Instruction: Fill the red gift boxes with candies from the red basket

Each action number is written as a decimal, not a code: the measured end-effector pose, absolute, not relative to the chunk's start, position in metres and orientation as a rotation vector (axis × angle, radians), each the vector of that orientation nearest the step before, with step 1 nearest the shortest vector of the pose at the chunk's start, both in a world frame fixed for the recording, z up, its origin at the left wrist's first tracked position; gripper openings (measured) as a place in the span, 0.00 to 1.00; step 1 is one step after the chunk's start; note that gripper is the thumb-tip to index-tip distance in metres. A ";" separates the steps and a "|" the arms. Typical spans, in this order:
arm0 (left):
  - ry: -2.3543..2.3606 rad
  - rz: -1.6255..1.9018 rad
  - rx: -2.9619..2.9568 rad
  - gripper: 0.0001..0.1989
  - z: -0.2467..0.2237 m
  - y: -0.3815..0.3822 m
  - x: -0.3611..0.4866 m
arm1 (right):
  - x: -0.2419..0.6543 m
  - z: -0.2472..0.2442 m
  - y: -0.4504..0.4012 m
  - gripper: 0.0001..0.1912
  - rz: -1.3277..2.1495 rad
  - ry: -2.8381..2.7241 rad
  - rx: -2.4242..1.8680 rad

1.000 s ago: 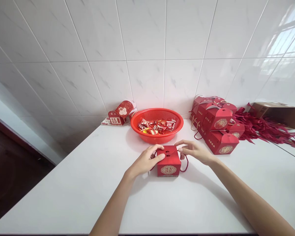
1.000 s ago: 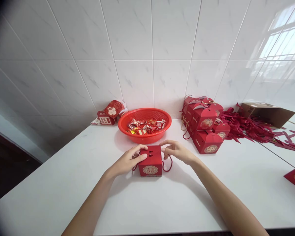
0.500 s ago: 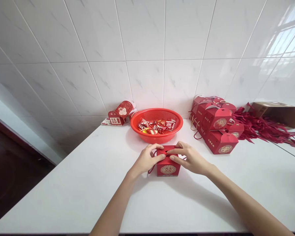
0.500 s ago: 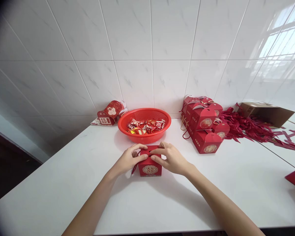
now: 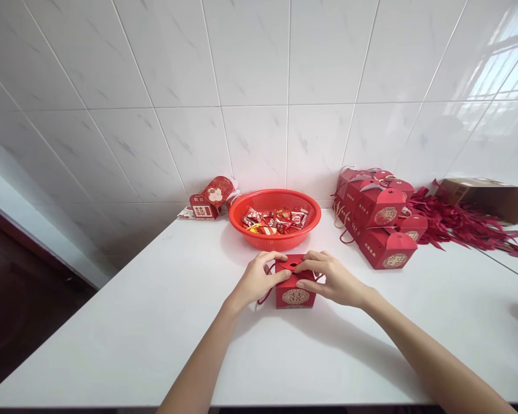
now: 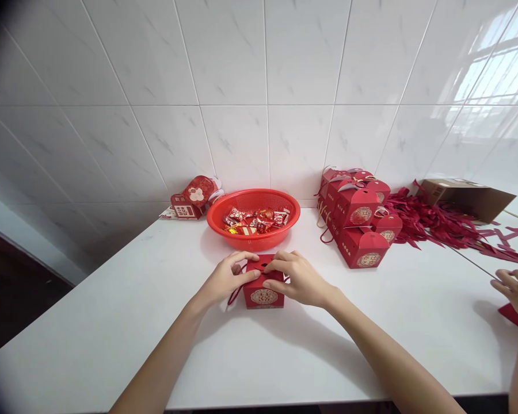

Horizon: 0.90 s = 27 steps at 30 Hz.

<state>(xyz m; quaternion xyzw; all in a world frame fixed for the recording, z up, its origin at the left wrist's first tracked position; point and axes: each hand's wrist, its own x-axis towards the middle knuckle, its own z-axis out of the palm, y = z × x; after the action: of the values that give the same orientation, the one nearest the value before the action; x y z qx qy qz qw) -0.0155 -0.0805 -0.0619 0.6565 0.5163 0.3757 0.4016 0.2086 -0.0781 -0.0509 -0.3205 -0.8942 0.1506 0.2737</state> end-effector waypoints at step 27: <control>0.612 1.133 1.901 0.25 -0.024 -0.126 0.013 | 0.169 -0.033 -0.119 0.11 0.771 -1.713 -0.976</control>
<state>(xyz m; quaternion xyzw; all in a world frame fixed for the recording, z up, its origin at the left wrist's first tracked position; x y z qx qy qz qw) 0.0132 -0.1256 -0.0237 0.7551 0.2430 0.4500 0.4102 0.1691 -0.1192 -0.0334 -0.4020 -0.7051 0.3176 0.4902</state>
